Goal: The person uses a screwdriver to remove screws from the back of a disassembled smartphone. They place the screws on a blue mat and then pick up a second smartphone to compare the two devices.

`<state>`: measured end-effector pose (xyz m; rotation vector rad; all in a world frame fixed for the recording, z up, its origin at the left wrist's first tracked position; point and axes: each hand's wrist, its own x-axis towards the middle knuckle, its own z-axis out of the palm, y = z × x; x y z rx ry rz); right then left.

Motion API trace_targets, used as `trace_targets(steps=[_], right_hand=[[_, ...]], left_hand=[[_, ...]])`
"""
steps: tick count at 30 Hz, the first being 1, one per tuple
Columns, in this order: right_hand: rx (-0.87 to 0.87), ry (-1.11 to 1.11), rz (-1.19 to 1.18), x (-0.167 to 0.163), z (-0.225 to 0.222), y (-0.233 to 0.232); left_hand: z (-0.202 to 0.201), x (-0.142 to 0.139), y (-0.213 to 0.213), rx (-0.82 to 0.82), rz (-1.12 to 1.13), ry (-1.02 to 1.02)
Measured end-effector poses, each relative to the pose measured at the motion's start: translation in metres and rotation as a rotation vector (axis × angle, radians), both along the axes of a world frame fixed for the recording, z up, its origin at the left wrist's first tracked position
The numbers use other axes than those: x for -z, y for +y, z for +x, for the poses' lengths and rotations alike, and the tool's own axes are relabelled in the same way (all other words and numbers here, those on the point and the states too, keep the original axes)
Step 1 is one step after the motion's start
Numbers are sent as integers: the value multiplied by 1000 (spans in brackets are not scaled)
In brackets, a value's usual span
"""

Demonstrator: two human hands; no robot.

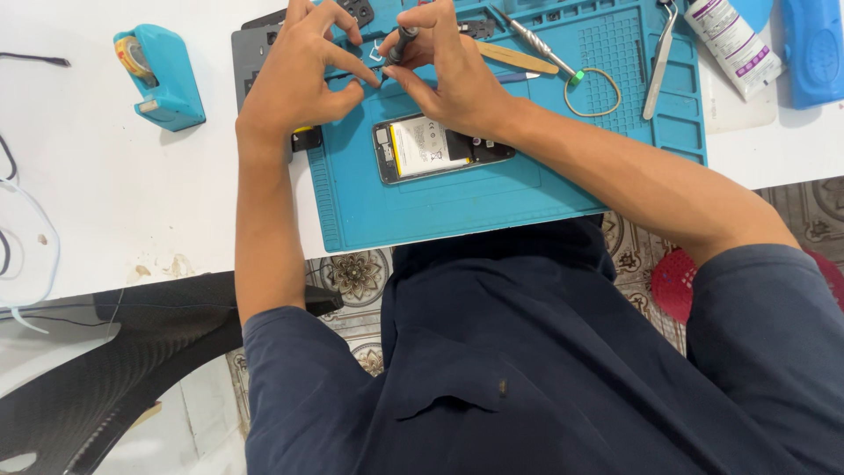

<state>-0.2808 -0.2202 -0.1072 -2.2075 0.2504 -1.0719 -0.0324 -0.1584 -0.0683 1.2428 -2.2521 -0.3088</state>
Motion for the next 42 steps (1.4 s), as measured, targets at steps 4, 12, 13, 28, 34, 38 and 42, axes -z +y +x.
trace_targets(steps=[4,12,13,28,34,38,42], right_hand=[[7,14,23,0,0,2],[2,8,36,-1,1,3],[5,7,37,-1,1,3],[3,-7,8,-2,4,4],[4,-17,7,-2,6,4],[6,-22,16,-2,7,4],[-7,-20,8,-3,7,5]], left_hand=[[-1,-1,0,0,11,7],[0,-1,1,-5,11,7],[0,-1,1,-6,16,5],[2,-2,2,26,52,28],[2,-2,3,-1,84,17],[3,-3,3,-5,98,24],[3,-3,4,-2,98,27]])
